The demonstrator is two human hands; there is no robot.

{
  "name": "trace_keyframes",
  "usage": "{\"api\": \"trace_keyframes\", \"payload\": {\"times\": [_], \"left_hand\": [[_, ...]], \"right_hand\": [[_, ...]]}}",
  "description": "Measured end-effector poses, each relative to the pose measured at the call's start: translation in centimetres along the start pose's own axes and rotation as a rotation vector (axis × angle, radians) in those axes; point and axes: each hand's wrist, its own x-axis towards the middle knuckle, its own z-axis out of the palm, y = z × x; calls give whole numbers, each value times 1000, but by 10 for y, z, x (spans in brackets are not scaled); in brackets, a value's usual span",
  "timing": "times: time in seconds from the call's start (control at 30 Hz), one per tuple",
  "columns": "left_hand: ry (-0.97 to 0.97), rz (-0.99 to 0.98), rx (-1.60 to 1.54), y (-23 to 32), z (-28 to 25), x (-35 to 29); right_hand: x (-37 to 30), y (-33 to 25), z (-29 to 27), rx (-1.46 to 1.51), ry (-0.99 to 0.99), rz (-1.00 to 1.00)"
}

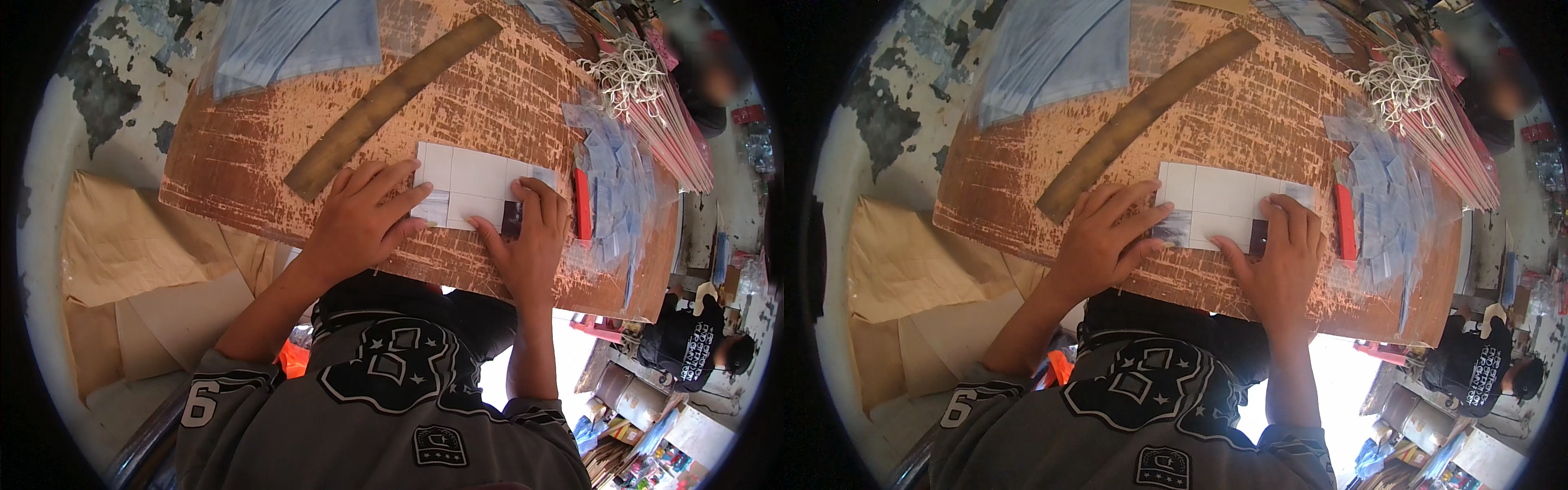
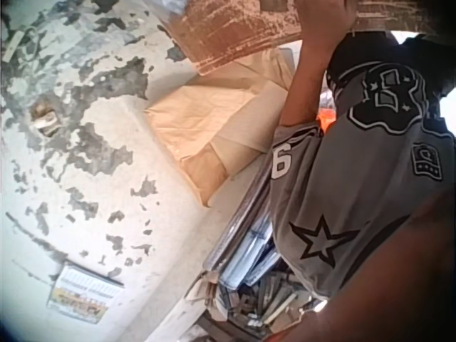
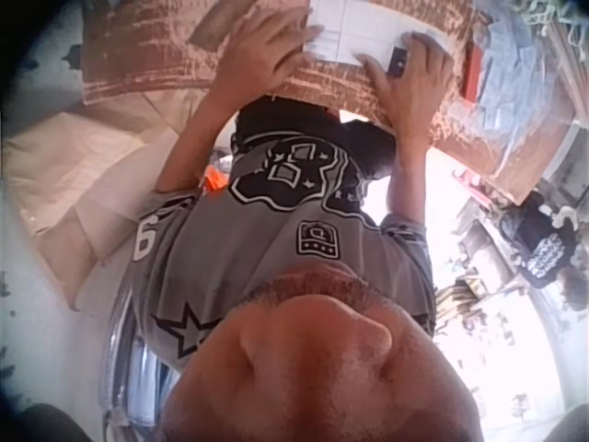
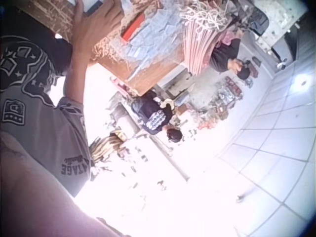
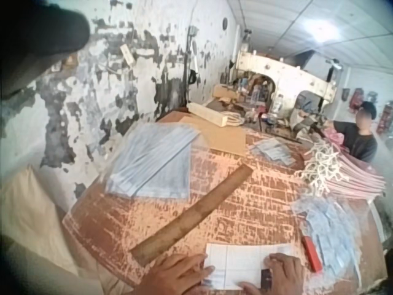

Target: The person cuts a stack of white rectangular sheets using a red utility knife and a wooden ruler on a wooden table. They align the ruler, slice the material, and then fold the cut pieces. The person repeats this process for multiple sheets, handling them one at a time.

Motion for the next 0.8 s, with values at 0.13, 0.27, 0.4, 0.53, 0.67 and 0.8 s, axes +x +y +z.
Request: {"api": "trace_keyframes", "payload": {"times": [0.13,0.27,0.4,0.53,0.67,0.8], "left_hand": [[10,0,-10,-1,1,0],[-44,-51,-36,2,0,4],[-36,-57,-8,1,1,2],[-39,-50,-4,5,-2,7],[-52,-47,22,6,-3,9],[-31,-38,43,8,-2,10]], "right_hand": [[-3,1,4,20,15,2],[-6,4,5,48,39,23],[-4,3,7,72,63,-1],[-7,4,6,99,70,30],[-8,3,5,101,67,41],[-8,5,5,126,75,32]]}}
